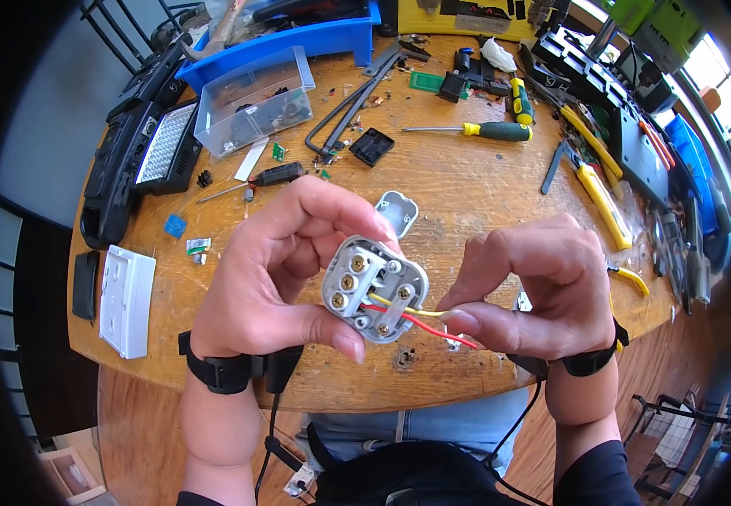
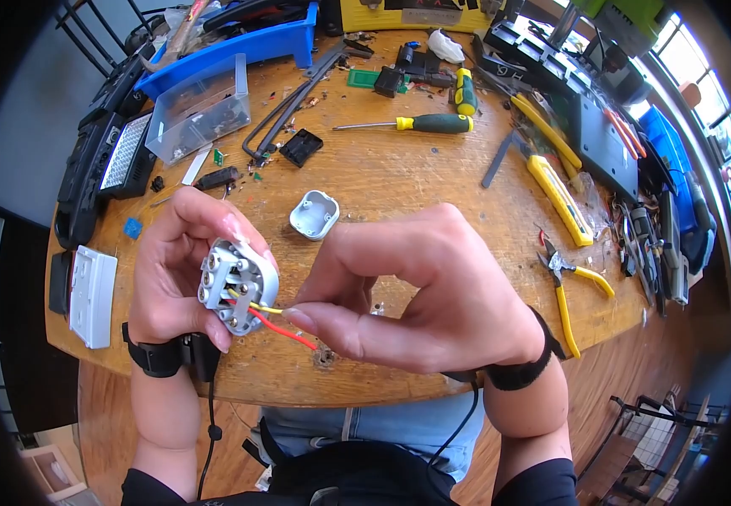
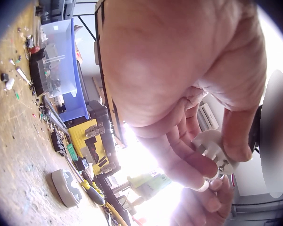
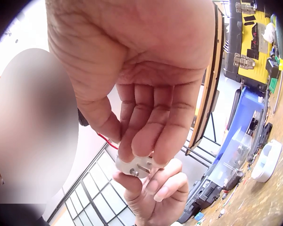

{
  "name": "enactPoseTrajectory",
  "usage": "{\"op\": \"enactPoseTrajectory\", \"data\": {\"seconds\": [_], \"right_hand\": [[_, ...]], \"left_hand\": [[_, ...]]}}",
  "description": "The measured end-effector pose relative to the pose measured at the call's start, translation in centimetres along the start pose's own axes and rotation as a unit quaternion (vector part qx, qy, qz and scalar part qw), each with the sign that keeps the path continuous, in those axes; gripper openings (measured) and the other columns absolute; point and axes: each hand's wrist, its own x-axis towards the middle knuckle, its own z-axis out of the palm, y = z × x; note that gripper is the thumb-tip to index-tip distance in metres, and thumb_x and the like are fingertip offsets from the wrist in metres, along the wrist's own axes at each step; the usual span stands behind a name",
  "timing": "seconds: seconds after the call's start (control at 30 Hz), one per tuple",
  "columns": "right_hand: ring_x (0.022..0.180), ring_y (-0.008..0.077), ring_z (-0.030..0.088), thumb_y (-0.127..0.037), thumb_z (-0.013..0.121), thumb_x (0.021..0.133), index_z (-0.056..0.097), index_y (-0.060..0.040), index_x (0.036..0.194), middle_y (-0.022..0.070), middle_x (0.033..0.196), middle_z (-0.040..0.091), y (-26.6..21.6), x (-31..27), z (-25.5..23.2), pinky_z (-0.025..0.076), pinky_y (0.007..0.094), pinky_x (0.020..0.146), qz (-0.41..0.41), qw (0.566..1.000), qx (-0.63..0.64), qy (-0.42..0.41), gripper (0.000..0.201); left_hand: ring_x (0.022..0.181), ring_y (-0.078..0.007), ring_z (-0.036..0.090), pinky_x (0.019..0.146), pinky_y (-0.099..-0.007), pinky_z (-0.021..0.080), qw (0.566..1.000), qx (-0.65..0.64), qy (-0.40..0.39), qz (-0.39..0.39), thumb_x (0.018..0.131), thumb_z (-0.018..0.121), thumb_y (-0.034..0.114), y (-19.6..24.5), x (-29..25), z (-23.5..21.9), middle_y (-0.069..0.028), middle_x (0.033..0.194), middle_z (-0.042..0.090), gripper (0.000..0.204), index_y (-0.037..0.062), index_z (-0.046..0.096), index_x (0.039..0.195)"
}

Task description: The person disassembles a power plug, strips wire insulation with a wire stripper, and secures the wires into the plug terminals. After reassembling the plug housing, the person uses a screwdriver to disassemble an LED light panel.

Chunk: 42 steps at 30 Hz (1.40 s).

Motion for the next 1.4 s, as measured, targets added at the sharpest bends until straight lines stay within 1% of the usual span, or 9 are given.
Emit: {"op": "enactPoseTrajectory", "data": {"seconds": [0.1,0.37,0.63,0.7,0.93,1.03,1.1,1.23,1.4], "right_hand": [[0.056,0.0184,0.063,-0.004,0.074,0.065,0.063,0.0016,0.065,0.0118,0.063,0.065,0.0,0.0,0.2,0.046,0.025,0.053,0.0,1.0,-0.001,0.008,0.012],[0.056,0.0185,0.064,-0.004,0.075,0.064,0.063,0.0012,0.064,0.0115,0.062,0.064,-0.3,0.0,0.4,0.046,0.0248,0.053,-0.006,1.0,-0.02,0.017,0.013],[0.056,0.0192,0.063,-0.004,0.075,0.064,0.063,0.0013,0.064,0.0114,0.063,0.065,0.0,0.0,0.4,0.047,0.026,0.054,-0.005,1.0,0.01,0.01,0.013],[0.056,0.0193,0.063,-0.005,0.075,0.064,0.063,0.0015,0.064,0.0114,0.063,0.064,-0.1,0.0,0.4,0.047,0.026,0.054,-0.001,1.0,0.01,0.011,0.013],[0.057,0.0201,0.063,-0.011,0.075,0.065,0.063,0.0019,0.065,0.0118,0.062,0.064,-0.1,-0.1,0.4,0.047,0.0263,0.055,-0.005,1.0,0.021,0.011,0.018],[0.057,0.0203,0.063,-0.016,0.075,0.066,0.063,0.002,0.065,0.0116,0.062,0.064,0.0,-0.1,0.4,0.047,0.0269,0.056,0.003,1.0,0.017,0.011,0.022],[0.058,0.0205,0.063,-0.02,0.075,0.067,0.063,0.0022,0.065,0.0116,0.063,0.064,-0.2,-0.2,0.4,0.047,0.0273,0.056,0.016,0.999,0.028,0.017,0.025],[0.059,0.0209,0.063,-0.029,0.072,0.07,0.064,0.0026,0.067,0.0117,0.063,0.064,-0.3,-0.1,0.2,0.047,0.0279,0.058,0.051,0.998,0.039,0.025,0.033],[0.058,0.0206,0.062,-0.027,0.071,0.072,0.064,0.0033,0.067,0.0129,0.063,0.064,-0.4,0.0,0.2,0.046,0.028,0.056,0.057,0.997,0.041,0.033,0.032]], "left_hand": [[0.087,-0.0182,0.062,0.074,-0.0271,0.05,1.0,0.0,-0.008,-0.002,0.044,0.092,0.021,0.0,0.0,-0.1,-0.0142,0.098,0.06,0.075,0.0058,0.046,0.102],[0.086,-0.0181,0.062,0.074,-0.0271,0.05,1.0,0.003,-0.003,-0.006,0.043,0.092,0.024,0.0,0.0,0.0,-0.0134,0.095,0.061,0.076,0.0058,0.047,0.102],[0.086,-0.0181,0.062,0.073,-0.0267,0.05,1.0,0.004,-0.004,-0.003,0.043,0.092,0.025,0.0,0.0,-0.2,-0.0134,0.095,0.061,0.076,0.0052,0.047,0.102],[0.104,-0.0182,0.057,0.092,-0.0308,0.045,0.997,-0.018,-0.075,0.014,0.052,0.088,0.011,-0.1,-0.1,-0.8,-0.0104,0.106,0.058,0.072,-0.0018,0.049,0.112],[0.104,-0.0183,0.058,0.092,-0.0306,0.045,0.996,-0.023,-0.08,0.017,0.053,0.088,0.011,-0.1,0.0,-0.8,-0.0107,0.106,0.058,0.072,-0.0019,0.049,0.112],[0.103,-0.0187,0.058,0.091,-0.0305,0.045,0.996,-0.027,-0.08,0.015,0.053,0.088,0.011,0.0,0.0,-0.5,-0.011,0.105,0.059,0.072,-0.0018,0.049,0.112],[0.086,-0.0185,0.062,0.073,-0.0271,0.051,1.0,-0.005,-0.001,-0.014,0.044,0.091,0.025,0.2,0.0,0.2,-0.0126,0.093,0.061,0.074,0.0051,0.048,0.101],[0.085,-0.0183,0.062,0.072,-0.0269,0.05,1.0,0.0,-0.002,-0.016,0.045,0.091,0.026,0.3,0.0,0.1,-0.0128,0.093,0.061,0.074,0.0053,0.048,0.101],[0.085,-0.0181,0.062,0.072,-0.0266,0.05,1.0,-0.002,0.005,-0.024,0.045,0.091,0.026,0.3,-0.1,0.1,-0.0132,0.093,0.061,0.074,0.0056,0.048,0.101]]}}
